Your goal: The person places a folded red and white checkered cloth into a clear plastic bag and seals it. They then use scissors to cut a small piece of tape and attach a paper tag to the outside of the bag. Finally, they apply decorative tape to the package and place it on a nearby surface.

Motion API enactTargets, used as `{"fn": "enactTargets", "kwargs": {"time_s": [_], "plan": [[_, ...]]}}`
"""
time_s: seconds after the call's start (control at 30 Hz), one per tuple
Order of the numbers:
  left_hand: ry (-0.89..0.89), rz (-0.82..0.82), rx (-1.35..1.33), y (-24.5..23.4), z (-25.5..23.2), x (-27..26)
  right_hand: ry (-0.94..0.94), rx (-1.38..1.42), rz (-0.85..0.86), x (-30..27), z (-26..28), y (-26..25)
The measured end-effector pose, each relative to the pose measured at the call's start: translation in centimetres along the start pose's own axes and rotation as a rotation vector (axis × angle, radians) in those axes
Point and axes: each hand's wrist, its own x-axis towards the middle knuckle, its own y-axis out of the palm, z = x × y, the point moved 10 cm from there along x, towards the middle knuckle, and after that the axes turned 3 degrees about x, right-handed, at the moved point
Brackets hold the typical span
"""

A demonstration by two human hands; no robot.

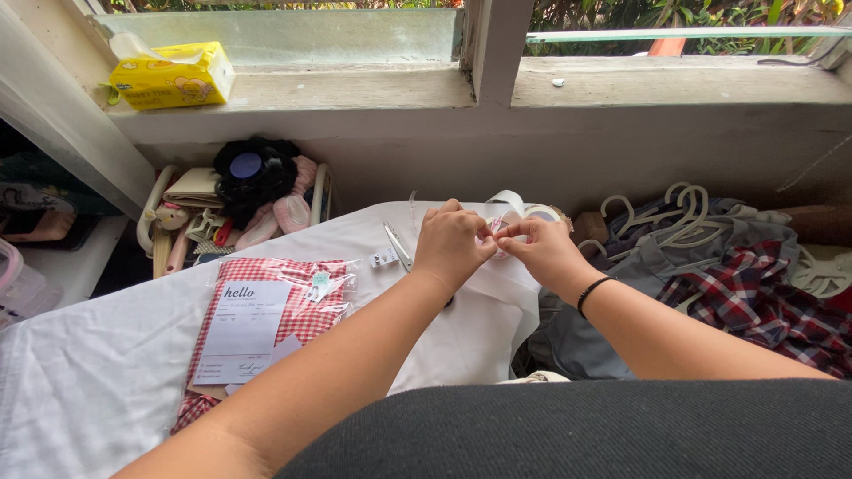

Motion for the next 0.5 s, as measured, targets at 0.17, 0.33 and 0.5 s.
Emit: {"fn": "enactTargets", "kwargs": {"time_s": [0.17,0.33,0.5], "plan": [[-0.15,-0.035,-0.065,0.1,1.8,-0.1,0.055,0.083,0.03,0.0,-1.2,0.4],[-0.419,0.051,-0.284,0.5,4.5,-1.3,-0.027,-0.009,-0.083,-0.4,-0.5,-1.0],[-0.74,0.084,-0.534,-0.1,7.0,-3.8,-0.499,-0.369,-0.435,-5.2,6.9,-3.1]]}}
